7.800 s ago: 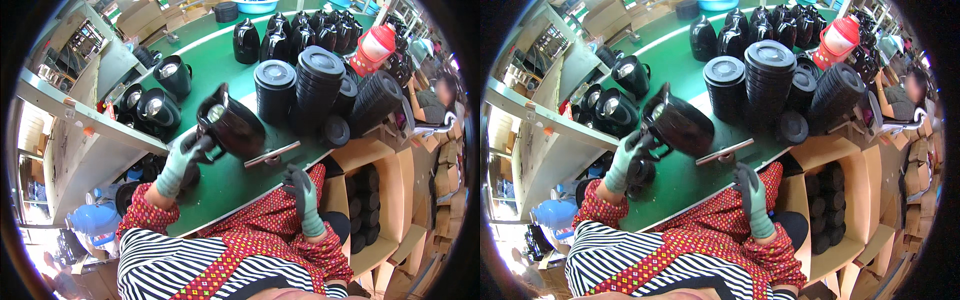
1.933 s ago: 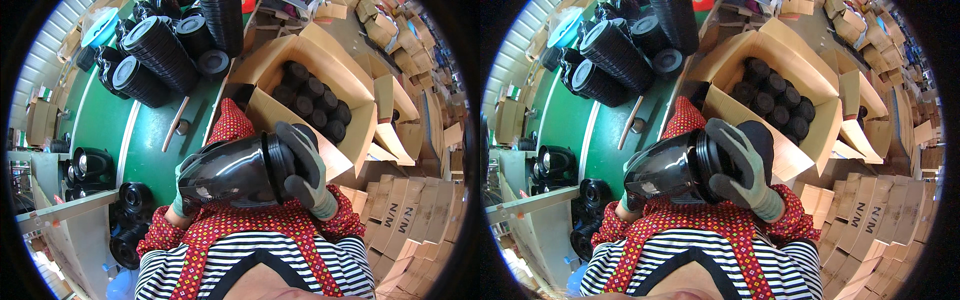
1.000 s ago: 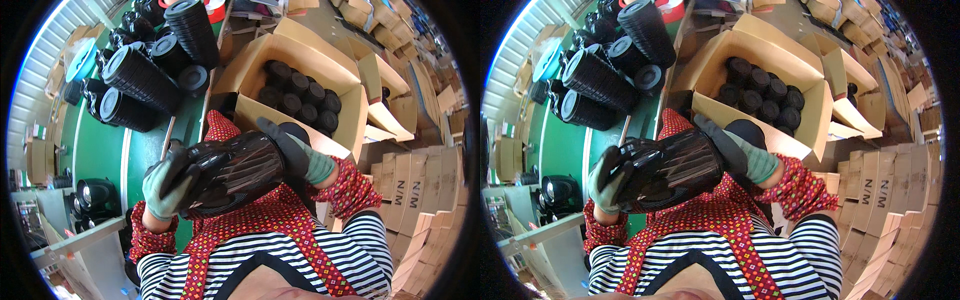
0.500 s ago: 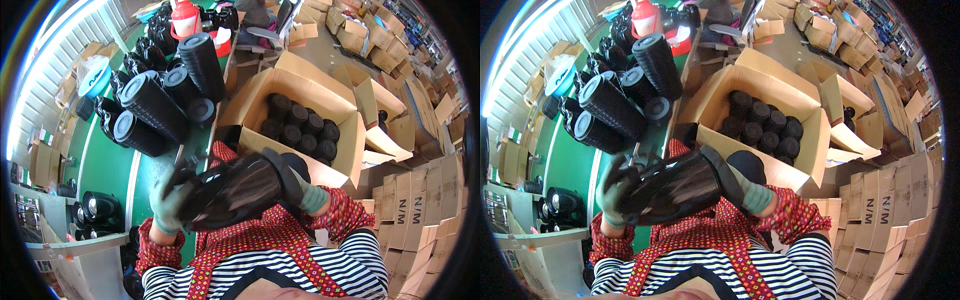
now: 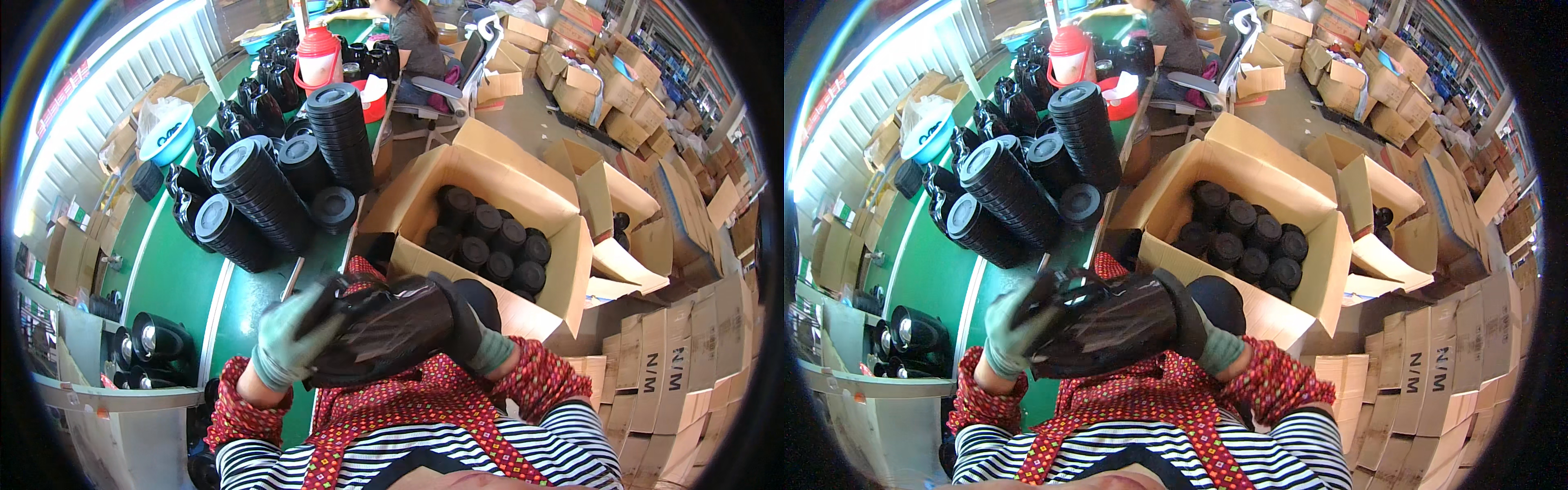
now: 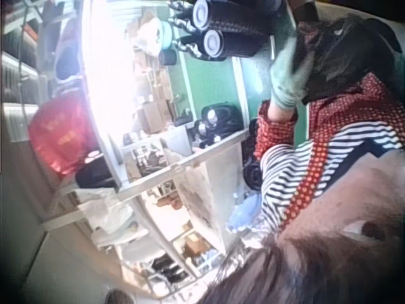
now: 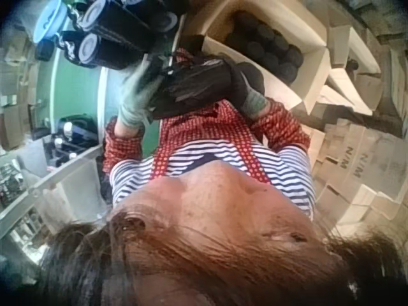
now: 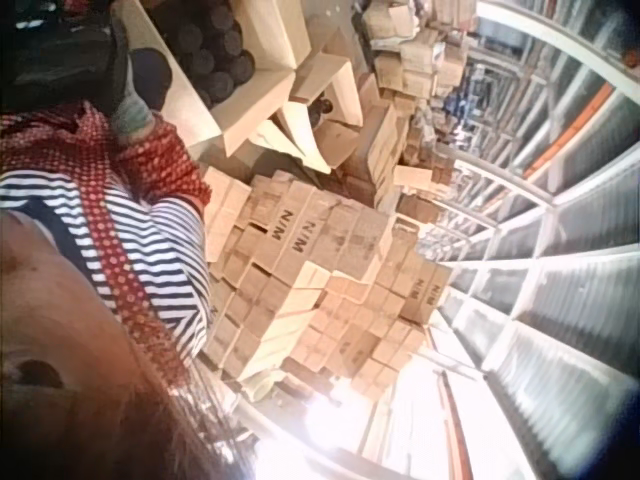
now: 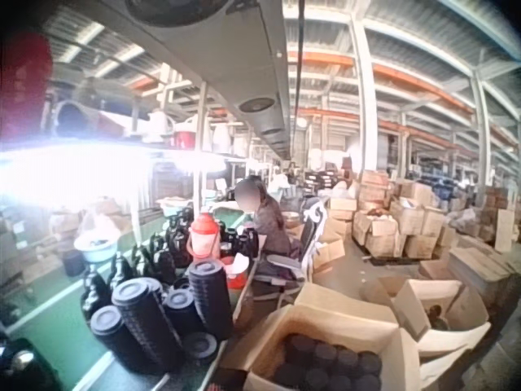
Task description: The person repeatedly picks up a black kettle body, inserts a metal rod into the opening, and places the assembled unit on a green workbench. The person handles the kettles one at a time and stacks the finished units.
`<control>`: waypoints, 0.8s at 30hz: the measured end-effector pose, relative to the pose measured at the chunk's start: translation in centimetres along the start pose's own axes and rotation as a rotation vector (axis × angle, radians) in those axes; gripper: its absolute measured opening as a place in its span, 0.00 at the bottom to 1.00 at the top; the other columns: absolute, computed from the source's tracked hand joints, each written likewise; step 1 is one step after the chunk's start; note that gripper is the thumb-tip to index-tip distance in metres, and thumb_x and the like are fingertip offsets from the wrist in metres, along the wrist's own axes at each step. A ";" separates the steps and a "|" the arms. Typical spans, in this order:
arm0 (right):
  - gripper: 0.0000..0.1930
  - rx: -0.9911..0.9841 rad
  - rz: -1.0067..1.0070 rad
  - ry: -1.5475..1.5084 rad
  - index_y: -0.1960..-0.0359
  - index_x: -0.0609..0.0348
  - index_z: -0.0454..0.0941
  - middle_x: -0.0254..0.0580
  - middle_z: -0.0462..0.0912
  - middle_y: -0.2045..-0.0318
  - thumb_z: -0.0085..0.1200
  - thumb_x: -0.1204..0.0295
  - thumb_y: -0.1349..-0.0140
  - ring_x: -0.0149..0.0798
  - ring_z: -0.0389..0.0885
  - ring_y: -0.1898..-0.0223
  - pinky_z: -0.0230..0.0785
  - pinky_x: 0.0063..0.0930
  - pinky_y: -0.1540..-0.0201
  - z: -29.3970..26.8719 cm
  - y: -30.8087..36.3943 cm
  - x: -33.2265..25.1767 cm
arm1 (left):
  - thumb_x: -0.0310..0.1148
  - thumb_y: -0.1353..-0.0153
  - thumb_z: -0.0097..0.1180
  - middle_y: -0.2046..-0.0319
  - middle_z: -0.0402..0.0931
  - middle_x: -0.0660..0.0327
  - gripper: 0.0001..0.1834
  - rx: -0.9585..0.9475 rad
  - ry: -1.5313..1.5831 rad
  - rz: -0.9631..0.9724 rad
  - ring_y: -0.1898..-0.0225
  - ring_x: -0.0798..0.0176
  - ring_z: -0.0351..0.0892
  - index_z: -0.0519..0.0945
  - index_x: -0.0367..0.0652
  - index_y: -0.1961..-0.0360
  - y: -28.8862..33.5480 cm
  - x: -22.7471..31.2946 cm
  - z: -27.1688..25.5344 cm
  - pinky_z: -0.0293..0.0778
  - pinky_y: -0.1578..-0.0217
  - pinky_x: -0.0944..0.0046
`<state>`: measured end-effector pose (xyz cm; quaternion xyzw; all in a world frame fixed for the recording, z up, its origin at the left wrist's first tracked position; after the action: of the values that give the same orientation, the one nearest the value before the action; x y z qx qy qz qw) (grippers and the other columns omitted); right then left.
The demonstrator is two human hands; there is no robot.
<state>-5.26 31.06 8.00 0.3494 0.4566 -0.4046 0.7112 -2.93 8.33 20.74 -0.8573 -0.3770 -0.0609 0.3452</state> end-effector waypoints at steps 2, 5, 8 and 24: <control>0.40 0.024 0.261 -0.142 0.26 0.58 0.63 0.52 0.72 0.29 0.38 0.37 0.23 0.40 0.74 0.31 0.64 0.40 0.26 0.8 0.3 -0.9 | 0.29 0.46 0.75 0.44 0.79 0.37 0.18 0.038 0.002 0.055 0.54 0.43 0.89 0.87 0.34 0.55 0.2 0.2 0.0 0.84 0.53 0.59; 0.46 -0.050 -0.227 0.017 0.23 0.57 0.60 0.53 0.65 0.25 0.48 0.34 0.29 0.45 0.69 0.27 0.60 0.43 0.25 1.2 0.3 -3.9 | 0.36 0.51 0.81 0.39 0.80 0.47 0.28 0.096 0.964 -0.778 0.46 0.57 0.85 0.86 0.34 0.51 6.1 -7.8 6.0 0.83 0.46 0.61; 0.49 -0.130 -0.656 0.389 0.21 0.58 0.56 0.50 0.60 0.23 0.59 0.40 0.34 0.47 0.64 0.24 0.58 0.45 0.24 2.6 1.7 -6.5 | 0.36 0.47 0.80 0.41 0.81 0.48 0.31 0.021 1.292 -0.716 0.48 0.56 0.86 0.82 0.34 0.44 8.8 -7.9 10.4 0.82 0.44 0.59; 0.58 -0.338 -0.859 0.820 0.24 0.56 0.65 0.65 0.52 0.22 0.72 0.36 0.53 0.69 0.52 0.23 0.48 0.63 0.24 5.0 1.9 -9.1 | 0.37 0.26 0.60 0.29 0.69 0.50 0.30 -0.273 1.370 -0.540 0.30 0.52 0.72 0.68 0.41 0.27 8.6 -4.3 16.2 0.71 0.30 0.50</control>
<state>-3.99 29.85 18.43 0.1435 0.8506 -0.4097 0.2967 -2.59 11.92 2.25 -0.5405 -0.2640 -0.7099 0.3665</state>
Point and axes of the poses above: each hand's wrist, its own y-axis away from the middle knuckle, its own z-axis out of the palm, x = y × z, the point moved 8 cm from there along -y, towards the middle knuckle
